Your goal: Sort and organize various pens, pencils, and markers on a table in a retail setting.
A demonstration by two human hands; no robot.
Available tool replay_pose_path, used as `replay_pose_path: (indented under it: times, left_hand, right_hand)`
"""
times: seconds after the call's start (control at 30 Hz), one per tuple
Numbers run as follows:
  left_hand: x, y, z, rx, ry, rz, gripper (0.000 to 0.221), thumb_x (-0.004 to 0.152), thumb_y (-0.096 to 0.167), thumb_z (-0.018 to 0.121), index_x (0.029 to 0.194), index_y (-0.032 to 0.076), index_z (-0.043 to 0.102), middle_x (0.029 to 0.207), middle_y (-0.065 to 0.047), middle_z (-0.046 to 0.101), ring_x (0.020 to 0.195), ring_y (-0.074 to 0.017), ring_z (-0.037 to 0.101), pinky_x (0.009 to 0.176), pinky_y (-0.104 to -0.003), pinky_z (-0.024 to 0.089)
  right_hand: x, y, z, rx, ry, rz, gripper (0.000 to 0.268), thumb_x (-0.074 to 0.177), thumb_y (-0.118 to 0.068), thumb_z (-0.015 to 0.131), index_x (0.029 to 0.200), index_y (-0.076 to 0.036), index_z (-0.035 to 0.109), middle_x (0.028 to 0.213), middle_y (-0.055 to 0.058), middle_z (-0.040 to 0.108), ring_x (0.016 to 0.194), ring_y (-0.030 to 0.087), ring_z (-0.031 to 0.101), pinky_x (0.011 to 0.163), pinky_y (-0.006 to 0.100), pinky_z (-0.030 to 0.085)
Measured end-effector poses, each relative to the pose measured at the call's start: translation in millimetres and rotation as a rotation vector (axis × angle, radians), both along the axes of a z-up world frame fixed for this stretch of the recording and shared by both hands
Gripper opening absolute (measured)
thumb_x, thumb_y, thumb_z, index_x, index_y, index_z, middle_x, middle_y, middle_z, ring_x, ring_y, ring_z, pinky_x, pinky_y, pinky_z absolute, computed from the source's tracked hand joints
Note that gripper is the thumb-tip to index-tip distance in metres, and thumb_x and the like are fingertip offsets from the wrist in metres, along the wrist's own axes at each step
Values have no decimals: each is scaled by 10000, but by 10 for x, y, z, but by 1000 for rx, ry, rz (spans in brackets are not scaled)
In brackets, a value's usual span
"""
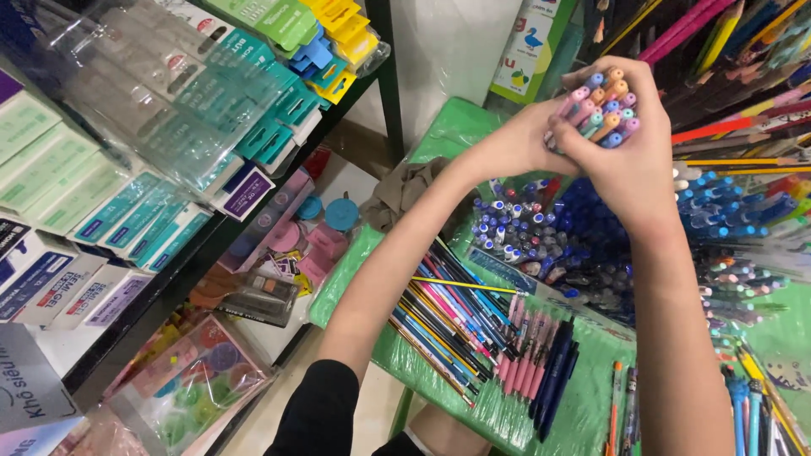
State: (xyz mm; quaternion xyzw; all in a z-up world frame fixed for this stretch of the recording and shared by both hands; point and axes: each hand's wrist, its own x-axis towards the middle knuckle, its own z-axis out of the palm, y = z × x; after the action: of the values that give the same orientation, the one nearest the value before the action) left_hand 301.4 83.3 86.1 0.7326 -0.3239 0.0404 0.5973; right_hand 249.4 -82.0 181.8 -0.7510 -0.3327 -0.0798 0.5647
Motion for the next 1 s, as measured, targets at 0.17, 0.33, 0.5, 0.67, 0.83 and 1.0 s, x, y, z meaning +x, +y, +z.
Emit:
replay_pose_path:
  times: [0.17,0.33,0.5,0.67,0.83,1.0]
  left_hand:
    - [-118,17,-36,-91,-15,40,845,783,265,925,1459,44,468,1328,-118,666,1222,-194,654,1059,-361,548]
    - [-205,137,10,281,-459,384,1037,702,419,961,1477,30,392,1490,-184,451,1443,-342,368,1197,-474,298]
    - [-395,220,259,309,-356,332,945,754,516,924,1469,140,433,1500,-96,465,1481,-271,365,1234,-469,239]
    - [-490,227,265,252,-270,286,930,799,554,903,1498,167,428,1513,-78,503,1491,-267,418,1262,-456,251]
    - [-525,153,305,210,-236,246,1002,861,590,856,1602,175,324,1596,-58,490,1538,-262,425,1317,-483,237]
    - [-647,74,537,557,-344,333,1044,853,719,742,1605,178,260,1631,-145,371,1544,-277,318,1246,-617,123]
  right_hand:
    - [-129,10,57,-98,-74,-61,533,997,-18,841,1371,-16,462,1340,116,642,1262,163,632,1128,305,523]
    - [-290,168,304,-172,-142,-144,682,868,-53,803,1421,-15,406,1292,148,606,1215,247,611,1045,352,490]
    - [-214,134,135,-373,-340,-224,510,998,-102,848,1384,22,539,1307,222,579,1213,363,612,1041,420,509]
    - [-360,101,362,-457,-483,-330,287,1044,-3,701,1308,27,591,1186,238,631,1128,410,628,972,438,511]
    - [-311,-150,212,-513,-420,-305,233,1141,19,602,1373,8,620,1172,238,685,1112,409,689,958,412,545]
    - [-501,-121,622,-312,-371,-288,246,1077,45,532,1318,34,582,1188,240,658,1070,382,683,902,402,528]
